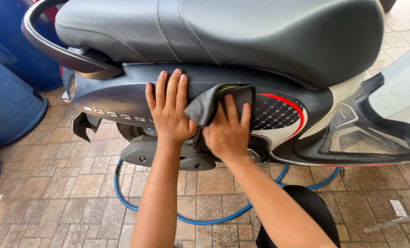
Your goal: The person wipes the rear body panels and seat of a scooter using a cloth. They clean the side panels, the area around the taillight, and the seat surface, repeatedly folding the cloth to use a clean side.
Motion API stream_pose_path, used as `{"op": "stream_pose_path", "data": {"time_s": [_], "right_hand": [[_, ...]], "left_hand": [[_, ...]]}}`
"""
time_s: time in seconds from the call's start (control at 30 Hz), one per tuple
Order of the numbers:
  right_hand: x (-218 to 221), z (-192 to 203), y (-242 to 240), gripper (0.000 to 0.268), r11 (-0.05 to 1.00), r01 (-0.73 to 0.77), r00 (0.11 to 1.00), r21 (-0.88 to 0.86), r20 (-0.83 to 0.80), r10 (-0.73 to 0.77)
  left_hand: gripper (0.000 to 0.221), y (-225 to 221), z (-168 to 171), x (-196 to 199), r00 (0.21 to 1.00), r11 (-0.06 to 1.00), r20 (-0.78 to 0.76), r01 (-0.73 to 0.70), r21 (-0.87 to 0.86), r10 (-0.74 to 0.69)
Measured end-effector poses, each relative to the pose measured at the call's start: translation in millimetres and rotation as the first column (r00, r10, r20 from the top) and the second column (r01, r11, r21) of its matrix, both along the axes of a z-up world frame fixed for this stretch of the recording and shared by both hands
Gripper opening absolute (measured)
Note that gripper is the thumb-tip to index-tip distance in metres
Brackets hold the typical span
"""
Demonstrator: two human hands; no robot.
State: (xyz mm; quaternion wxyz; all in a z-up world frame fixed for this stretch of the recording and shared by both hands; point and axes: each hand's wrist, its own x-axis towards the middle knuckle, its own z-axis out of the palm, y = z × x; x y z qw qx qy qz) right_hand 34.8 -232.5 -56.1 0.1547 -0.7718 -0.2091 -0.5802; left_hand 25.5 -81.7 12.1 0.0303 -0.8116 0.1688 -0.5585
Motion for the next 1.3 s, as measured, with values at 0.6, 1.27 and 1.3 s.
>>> {"op": "stream_pose_path", "data": {"time_s": [0.6,1.27,1.3], "right_hand": [[7.5,5.9,-30.7,0.039,0.999,0.04,0.994,-0.018,0.099,-0.038],[6.4,-1.5,-19.9,0.04,0.994,0.079,0.997,-0.08,0.021,-0.078],[6.8,5.5,-25.1,0.04,0.994,0.083,0.996,-0.076,0.022,-0.082]], "left_hand": [[0.065,-3.6,5.7,-7.5,0.997,0.991,0.026,0.079,-0.108,-0.077],[0.074,47.6,-11.0,1.6,0.997,0.97,0.069,-0.014,-0.241,0.032],[0.074,47.8,-11.3,1.8,0.997,0.971,0.071,-0.01,-0.237,0.027]]}}
